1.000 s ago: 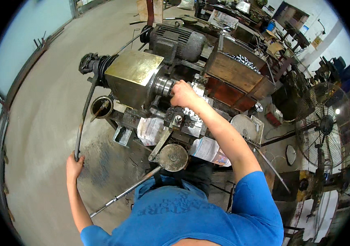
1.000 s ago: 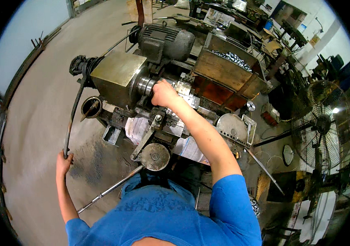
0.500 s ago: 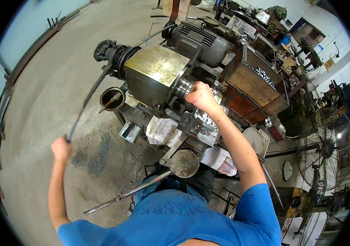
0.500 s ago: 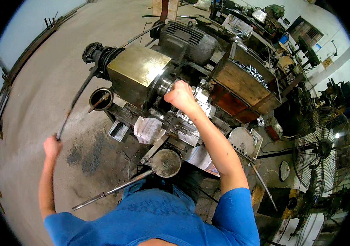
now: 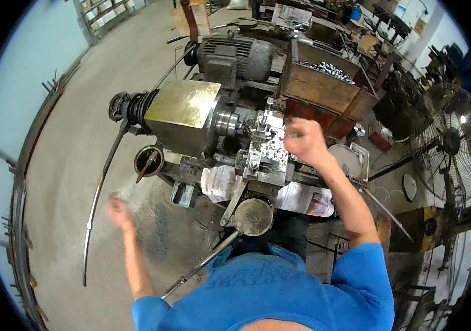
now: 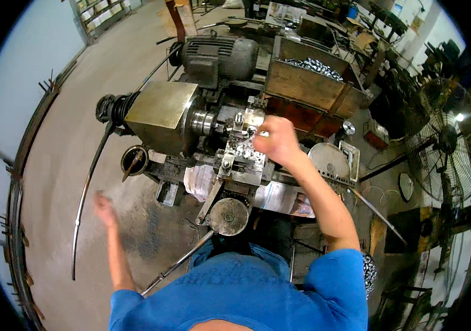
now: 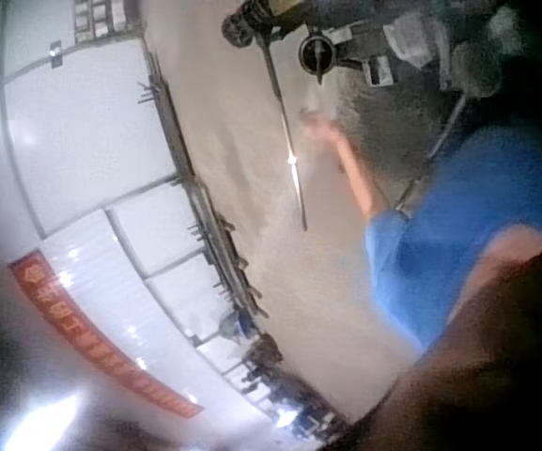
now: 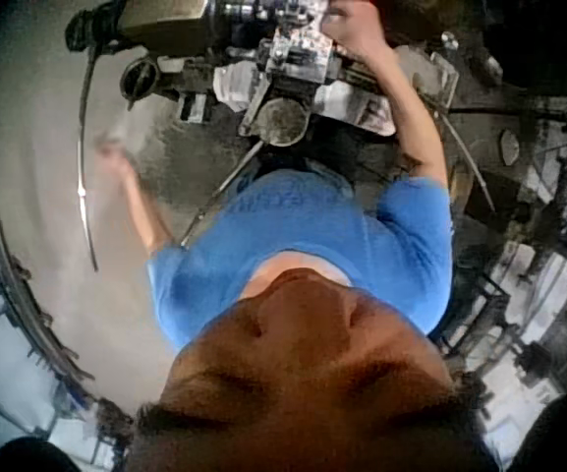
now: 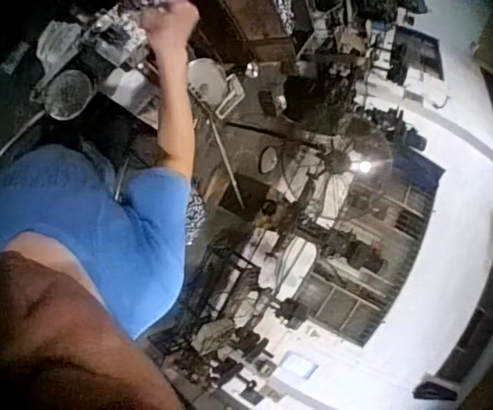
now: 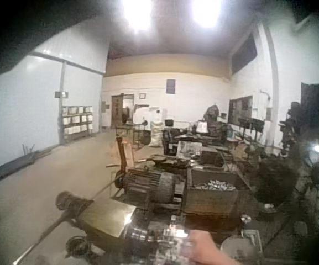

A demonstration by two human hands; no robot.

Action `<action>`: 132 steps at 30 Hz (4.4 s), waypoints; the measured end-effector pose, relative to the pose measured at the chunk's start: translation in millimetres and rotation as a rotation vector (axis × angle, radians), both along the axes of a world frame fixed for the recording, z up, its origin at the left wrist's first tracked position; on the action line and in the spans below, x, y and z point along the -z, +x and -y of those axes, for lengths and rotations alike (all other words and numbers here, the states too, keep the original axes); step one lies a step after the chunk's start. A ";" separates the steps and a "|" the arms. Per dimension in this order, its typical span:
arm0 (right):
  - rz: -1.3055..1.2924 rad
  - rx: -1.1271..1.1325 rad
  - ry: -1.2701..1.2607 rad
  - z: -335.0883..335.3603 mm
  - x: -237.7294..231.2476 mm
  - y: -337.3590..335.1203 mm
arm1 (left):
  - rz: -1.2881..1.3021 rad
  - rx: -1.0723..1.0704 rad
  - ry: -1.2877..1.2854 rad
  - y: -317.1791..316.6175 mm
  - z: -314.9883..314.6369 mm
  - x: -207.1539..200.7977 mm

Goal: The person operates a lathe by placing a metal part into the chuck, tightening it, engaging the cutting tool using hand levers, and then removing the finished part and placing it into a container.

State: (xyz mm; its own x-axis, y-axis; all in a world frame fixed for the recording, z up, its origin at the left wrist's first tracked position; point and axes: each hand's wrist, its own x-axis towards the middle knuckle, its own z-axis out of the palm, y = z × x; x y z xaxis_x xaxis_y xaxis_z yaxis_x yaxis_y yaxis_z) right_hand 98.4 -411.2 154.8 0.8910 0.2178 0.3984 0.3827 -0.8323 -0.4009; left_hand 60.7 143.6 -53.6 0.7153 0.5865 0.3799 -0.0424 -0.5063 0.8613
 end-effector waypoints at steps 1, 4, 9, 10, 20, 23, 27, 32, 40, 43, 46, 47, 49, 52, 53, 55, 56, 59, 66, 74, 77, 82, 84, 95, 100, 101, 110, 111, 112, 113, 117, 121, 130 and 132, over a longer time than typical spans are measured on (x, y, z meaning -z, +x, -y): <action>-0.037 0.066 0.145 10.9 -0.8 -15.2 | -0.345 0.176 0.004 12.6 -5.5 50.3; -0.154 0.276 0.050 79.6 9.8 -67.1 | -0.806 0.557 0.364 28.5 95.3 83.8; -0.316 0.671 0.139 186.3 47.8 -150.9 | -0.786 0.701 1.342 74.0 76.2 104.9; -0.281 0.750 0.025 209.2 59.1 -170.7 | -0.743 0.778 1.368 78.9 93.2 67.9; -0.572 1.347 -0.481 360.1 200.3 -306.8 | -0.990 0.518 0.728 14.2 39.4 89.7; -0.486 1.333 -0.427 299.9 191.5 -334.7 | -1.255 0.578 0.509 -21.4 2.4 105.0; -0.485 1.346 -0.363 208.8 189.0 -368.1 | -1.353 0.561 0.241 -58.9 -21.3 110.5; -0.515 1.409 -0.160 146.7 183.2 -363.5 | -1.267 0.586 0.186 -57.5 -3.0 108.7; -0.573 1.389 -0.144 130.5 174.7 -363.7 | -1.019 0.674 0.245 11.2 59.8 89.7; -0.564 1.364 -0.126 140.7 175.6 -362.7 | -0.968 0.626 0.386 31.5 70.2 79.9; -0.634 1.364 -0.219 184.6 186.2 -365.5 | -0.897 0.583 0.626 49.4 70.9 74.7; -0.676 1.371 -0.297 210.4 187.2 -367.3 | -0.881 0.598 0.698 53.1 85.7 69.2; -0.617 1.303 -0.476 258.3 186.0 -358.4 | -0.891 0.674 0.886 57.0 96.3 63.2; -0.513 1.384 -0.496 333.1 197.8 -335.1 | -0.999 0.657 0.993 61.5 131.5 66.3; -0.447 1.418 -0.542 336.3 187.9 -314.6 | -1.033 0.494 0.929 55.2 138.4 76.8; -0.522 1.482 -0.538 354.7 184.2 -287.6 | -1.077 0.188 0.799 51.8 151.3 118.7; -0.510 1.496 -0.530 359.5 188.3 -279.0 | -0.953 0.268 0.741 50.9 135.7 151.5; -0.531 1.499 -0.512 363.7 188.1 -262.0 | -0.917 0.370 0.824 48.9 124.1 150.5; -0.329 1.326 -0.466 322.3 190.4 -287.2 | -0.978 0.522 0.957 52.2 116.6 114.3; -0.022 0.969 -0.151 247.4 120.1 -217.9 | -1.031 0.716 0.412 50.2 69.0 143.1; 0.069 0.710 -0.102 206.6 77.0 -161.0 | -1.073 0.732 0.354 49.0 69.3 102.6; 0.046 0.237 0.004 90.3 -7.4 -68.9 | -0.659 0.545 0.482 28.8 26.4 -28.7; 0.060 0.074 -0.023 59.2 -18.7 -43.0 | -0.548 0.412 0.514 17.3 21.3 -100.2; 0.002 -0.292 -0.805 -58.3 -2.5 43.1 | -0.471 0.198 -0.244 -41.6 -109.8 -42.7; -0.117 -0.216 -0.920 -82.2 2.0 57.7 | -0.486 0.144 -0.083 -46.7 -98.6 -55.4; -0.084 -0.242 -0.814 -77.7 8.8 59.3 | -0.491 0.123 -0.054 -46.9 -94.6 -58.4; 0.094 -0.290 -0.625 -68.1 18.2 61.7 | -0.319 0.014 0.404 -47.5 -104.1 -46.4; 0.030 -0.272 -0.661 -69.5 18.9 61.1 | -0.294 0.001 0.434 -48.3 -96.9 -52.6; -0.034 -0.254 -0.696 -71.3 19.2 60.0 | -0.269 -0.012 0.464 -48.5 -90.7 -58.7; -0.098 -0.236 -0.731 -72.4 18.8 59.0 | -0.284 -0.025 0.497 -48.0 -86.5 -64.7; -0.113 -0.192 -0.697 -75.2 12.4 55.2 | -0.290 -0.085 0.613 -47.9 -85.9 -73.4; -0.068 -0.227 -0.490 -62.7 12.8 55.6 | -0.241 -0.122 0.830 -34.6 -118.5 -64.0; 0.015 -0.149 -0.521 -63.5 -1.2 63.9 | -0.324 -0.224 0.997 -12.0 -161.6 -64.1; -0.013 -0.190 -0.564 -69.4 5.7 66.5 | -0.386 -0.265 0.974 -13.0 -158.3 -64.7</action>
